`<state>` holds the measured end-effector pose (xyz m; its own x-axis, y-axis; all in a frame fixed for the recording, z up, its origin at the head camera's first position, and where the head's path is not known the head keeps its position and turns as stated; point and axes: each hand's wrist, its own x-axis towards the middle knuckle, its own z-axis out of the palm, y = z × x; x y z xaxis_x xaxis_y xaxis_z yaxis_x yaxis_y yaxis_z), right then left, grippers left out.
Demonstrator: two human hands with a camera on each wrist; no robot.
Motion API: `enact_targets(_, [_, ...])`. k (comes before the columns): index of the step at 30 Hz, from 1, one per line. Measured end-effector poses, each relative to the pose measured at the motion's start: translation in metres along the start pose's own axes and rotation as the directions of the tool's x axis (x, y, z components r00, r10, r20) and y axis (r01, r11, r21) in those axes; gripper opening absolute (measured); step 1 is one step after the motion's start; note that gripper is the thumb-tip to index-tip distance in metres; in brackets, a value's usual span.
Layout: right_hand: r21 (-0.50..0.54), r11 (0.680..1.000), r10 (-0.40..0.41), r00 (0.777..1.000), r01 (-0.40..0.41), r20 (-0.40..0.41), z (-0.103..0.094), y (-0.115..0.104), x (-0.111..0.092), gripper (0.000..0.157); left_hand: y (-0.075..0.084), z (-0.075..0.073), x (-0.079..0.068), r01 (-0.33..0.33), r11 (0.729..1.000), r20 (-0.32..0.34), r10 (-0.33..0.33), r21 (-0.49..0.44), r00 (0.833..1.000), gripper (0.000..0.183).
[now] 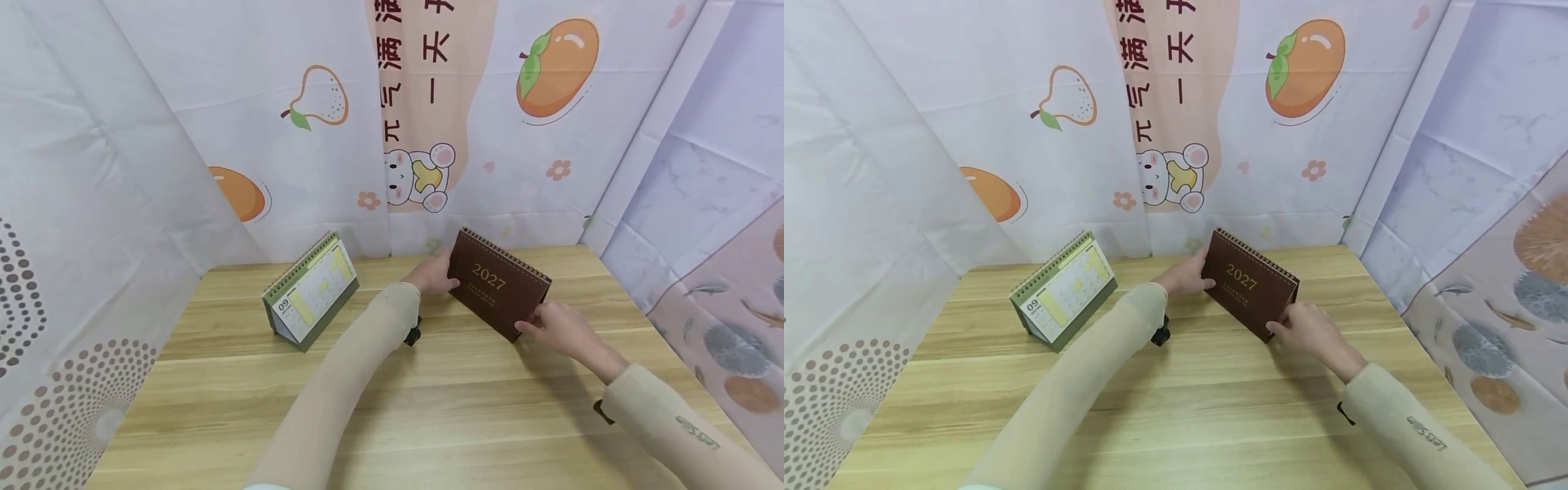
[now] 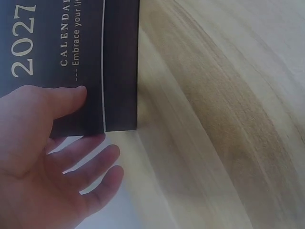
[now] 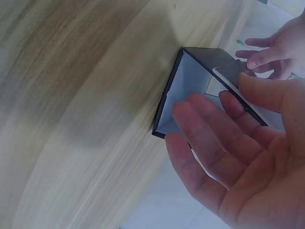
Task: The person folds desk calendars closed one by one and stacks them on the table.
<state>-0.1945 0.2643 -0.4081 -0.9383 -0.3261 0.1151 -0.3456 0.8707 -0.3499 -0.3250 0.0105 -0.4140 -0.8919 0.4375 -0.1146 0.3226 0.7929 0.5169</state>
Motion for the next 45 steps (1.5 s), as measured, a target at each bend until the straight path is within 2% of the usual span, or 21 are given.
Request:
enact_targets(9, [0.009, 1.000, -0.015, 1.000, 0.015, -0.023, -0.003, -0.003, -0.001, 0.020, -0.006, -0.003, -0.008, -0.036, 0.997, -0.004, 0.036, 0.066, 0.999, 0.073])
enact_targets(16, [0.037, 0.999, -0.008, 0.999, 0.009, -0.032, -0.016, -0.003, -0.002, 0.022, -0.015, -0.012, -0.019, -0.093, 0.995, 0.004, 0.093, -0.035, 0.996, 0.077])
enact_targets(20, [0.069, 0.997, -0.023, 0.997, 0.028, -0.069, -0.022, -0.003, 0.000, 0.020, -0.019, -0.019, -0.030, -0.146, 0.989, -0.011, 0.145, -0.034, 0.989, 0.073])
enact_targets(26, [0.136, 0.989, -0.040, 0.993, 0.055, -0.110, -0.026, -0.001, -0.001, 0.022, -0.024, -0.028, -0.052, -0.180, 0.980, -0.030, 0.179, -0.080, 0.983, 0.052])
enact_targets(29, [0.162, 0.984, -0.057, 0.988, 0.080, -0.144, -0.029, -0.001, 0.001, 0.022, -0.024, -0.036, -0.065, -0.182, 0.976, -0.053, 0.177, -0.118, 0.983, 0.049])
enact_targets(31, [0.186, 0.978, -0.069, 0.985, 0.098, -0.156, -0.030, -0.003, 0.003, 0.020, -0.025, -0.042, -0.077, -0.173, 0.969, -0.074, 0.162, -0.178, 0.984, 0.047])
enact_targets(34, [0.220, 0.968, -0.091, 0.984, 0.124, -0.155, -0.031, -0.007, 0.006, 0.018, -0.027, -0.049, -0.098, -0.156, 0.942, -0.111, 0.128, -0.297, 0.985, 0.044])
enact_targets(36, [0.235, 0.961, -0.109, 0.982, 0.144, -0.154, -0.030, -0.011, 0.008, 0.017, -0.030, -0.052, -0.110, -0.150, 0.929, -0.138, 0.108, -0.337, 0.984, 0.039])
enact_targets(41, [0.263, 0.942, -0.166, 0.971, 0.207, -0.172, -0.024, -0.022, 0.017, 0.014, -0.040, -0.058, -0.135, -0.137, 0.932, -0.187, 0.076, -0.337, 0.979, 0.028])
enact_targets(45, [0.297, 0.921, -0.199, 0.960, 0.251, -0.196, -0.019, -0.031, 0.022, 0.009, -0.050, -0.063, -0.152, -0.131, 0.926, -0.197, 0.064, -0.354, 0.978, 0.027])
